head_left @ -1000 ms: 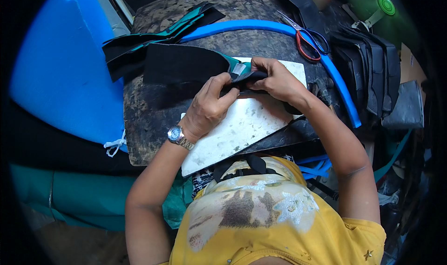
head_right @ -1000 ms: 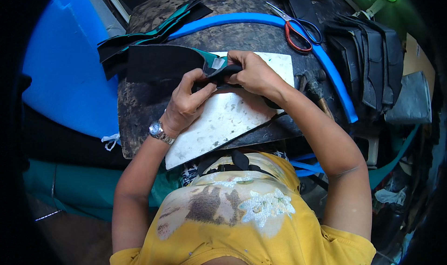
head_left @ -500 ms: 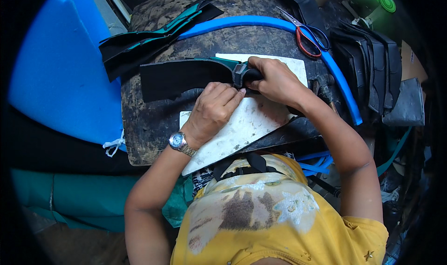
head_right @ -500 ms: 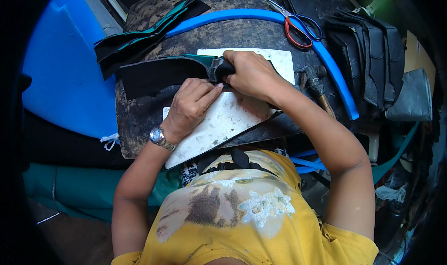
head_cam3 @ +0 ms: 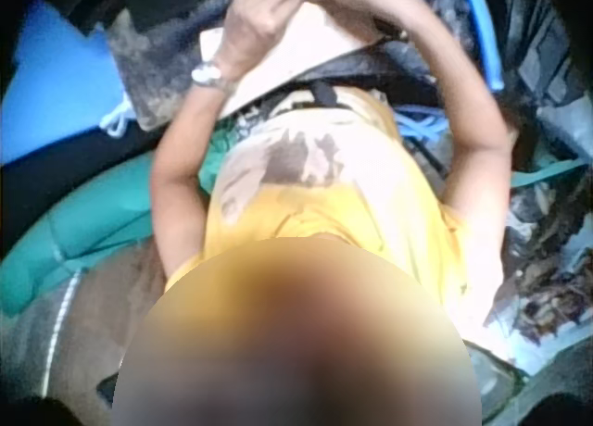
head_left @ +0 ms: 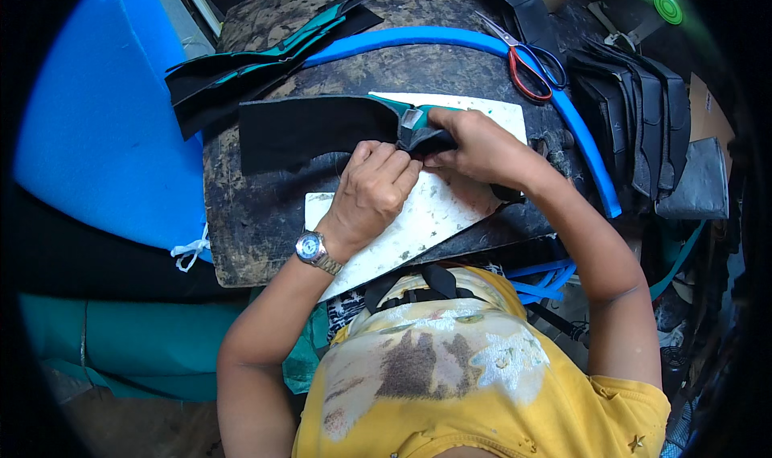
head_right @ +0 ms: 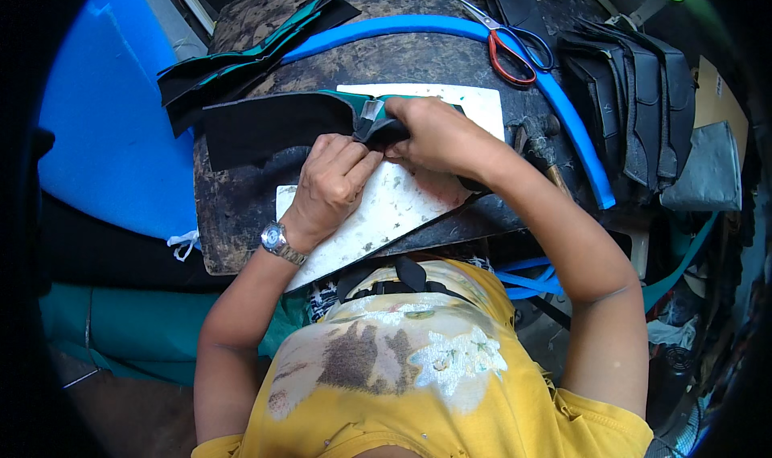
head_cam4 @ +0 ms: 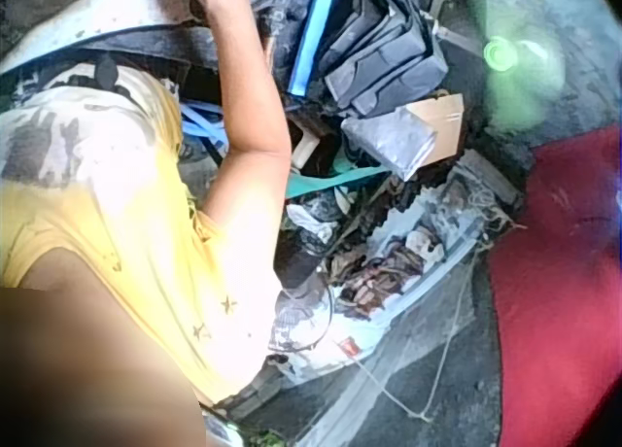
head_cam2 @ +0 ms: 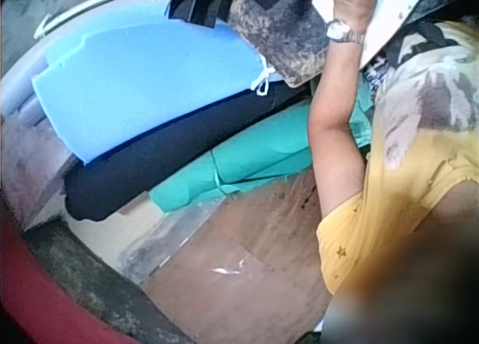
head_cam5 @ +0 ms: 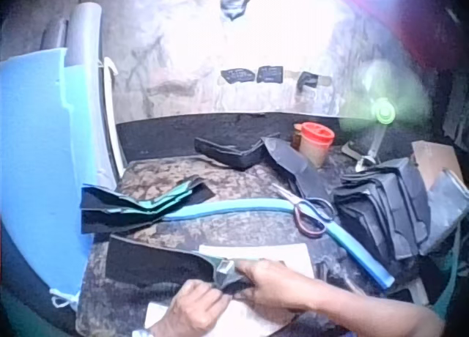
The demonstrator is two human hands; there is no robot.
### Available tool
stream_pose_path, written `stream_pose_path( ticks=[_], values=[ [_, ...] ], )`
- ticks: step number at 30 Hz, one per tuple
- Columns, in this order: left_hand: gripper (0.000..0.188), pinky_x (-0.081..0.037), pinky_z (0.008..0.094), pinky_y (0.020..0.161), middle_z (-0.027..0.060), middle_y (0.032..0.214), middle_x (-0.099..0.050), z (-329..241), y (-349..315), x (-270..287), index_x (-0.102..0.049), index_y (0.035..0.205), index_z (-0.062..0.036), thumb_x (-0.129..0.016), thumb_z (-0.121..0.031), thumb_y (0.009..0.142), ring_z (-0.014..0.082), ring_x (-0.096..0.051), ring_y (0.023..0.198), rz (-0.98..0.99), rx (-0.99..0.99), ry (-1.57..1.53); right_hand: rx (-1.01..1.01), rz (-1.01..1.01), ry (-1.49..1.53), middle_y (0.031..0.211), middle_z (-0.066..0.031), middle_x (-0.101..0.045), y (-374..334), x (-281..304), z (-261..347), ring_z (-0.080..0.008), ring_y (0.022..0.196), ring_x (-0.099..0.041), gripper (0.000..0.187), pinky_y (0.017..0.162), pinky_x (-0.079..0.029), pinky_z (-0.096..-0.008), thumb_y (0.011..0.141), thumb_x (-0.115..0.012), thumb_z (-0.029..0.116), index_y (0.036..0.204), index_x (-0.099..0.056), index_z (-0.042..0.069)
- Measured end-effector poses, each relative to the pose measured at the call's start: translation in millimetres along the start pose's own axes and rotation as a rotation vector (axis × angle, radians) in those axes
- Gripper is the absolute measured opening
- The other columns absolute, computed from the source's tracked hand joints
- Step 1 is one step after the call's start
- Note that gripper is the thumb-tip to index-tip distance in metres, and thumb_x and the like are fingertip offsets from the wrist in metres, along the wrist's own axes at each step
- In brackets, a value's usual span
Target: The person folds and aligns black fabric pieces on a workbench, then uses a hammer to press seams. They cut a blue plastic strip with scissors and place it on the fabric, repeating the folding and hammering process.
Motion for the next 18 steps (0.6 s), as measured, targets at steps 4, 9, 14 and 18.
stream_pose_path(
  ticks=[4, 9, 14, 18],
  values=[
    [0.019, -0.049, 0.04, 0.082, 0.0098, 0.088, -0.063, 1.9, 1.2, -0.8, -0.071, 0.097, 0.0019, -0.071, 0.002, 0.078, 0.0268, -0.063, 0.086, -0.005, 0.014, -0.03, 0.019, 0.008, -0.078, 0.111, -0.0262, -0.07, 8.6, 0.8, 1.6, -0.0396, 0.107, -0.068, 0.051, 0.092, -0.052, -0.0412, 0.077, -0.083, 0.015, 0.122, -0.066, -0.002],
    [0.016, -0.048, 0.0394, 0.081, 0.0093, 0.087, -0.062, 3.1, 4.4, -2.5, -0.07, 0.095, 0.0009, -0.069, 0.001, 0.079, 0.0263, -0.061, 0.086, -0.007, 0.048, -0.064, -0.084, 0.038, -0.057, 0.108, -0.0228, -0.073, 18.4, -0.1, 0.5, -0.0335, 0.1, -0.07, 0.052, 0.09, -0.051, -0.0405, 0.076, -0.082, 0.009, 0.123, -0.066, -0.004],
    [0.013, -0.049, 0.0385, 0.078, 0.0108, 0.084, -0.057, 8.6, 13.4, 4.4, -0.065, 0.096, -0.0012, -0.063, -0.001, 0.083, 0.0273, -0.061, 0.083, 0.075, 0.122, -0.118, -0.08, 0.153, 0.042, 0.103, -0.0176, -0.074, 18.5, 3.5, -3.2, -0.025, 0.096, -0.069, 0.043, 0.087, -0.05, -0.0371, 0.08, -0.081, 0.012, 0.12, -0.067, 0.0],
    [0.011, -0.052, 0.0396, 0.072, 0.0123, 0.086, -0.057, 22.1, 25.4, 6.9, -0.062, 0.096, -0.0027, -0.061, 0.0, 0.085, 0.0287, -0.062, 0.081, 0.161, 0.282, -0.195, -0.046, 0.139, 0.112, 0.116, -0.022, -0.072, 22.1, 12.9, -11.9, -0.0314, 0.106, -0.069, 0.054, 0.096, -0.05, -0.0394, 0.08, -0.081, 0.011, 0.13, -0.064, 0.0]
  ],
)
Point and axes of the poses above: each hand's wrist, its own y-axis towards the middle knuckle, its own x-axis out of the back of the hand, z = x × y, the point moved 6 cm from there along y, towards the middle knuckle
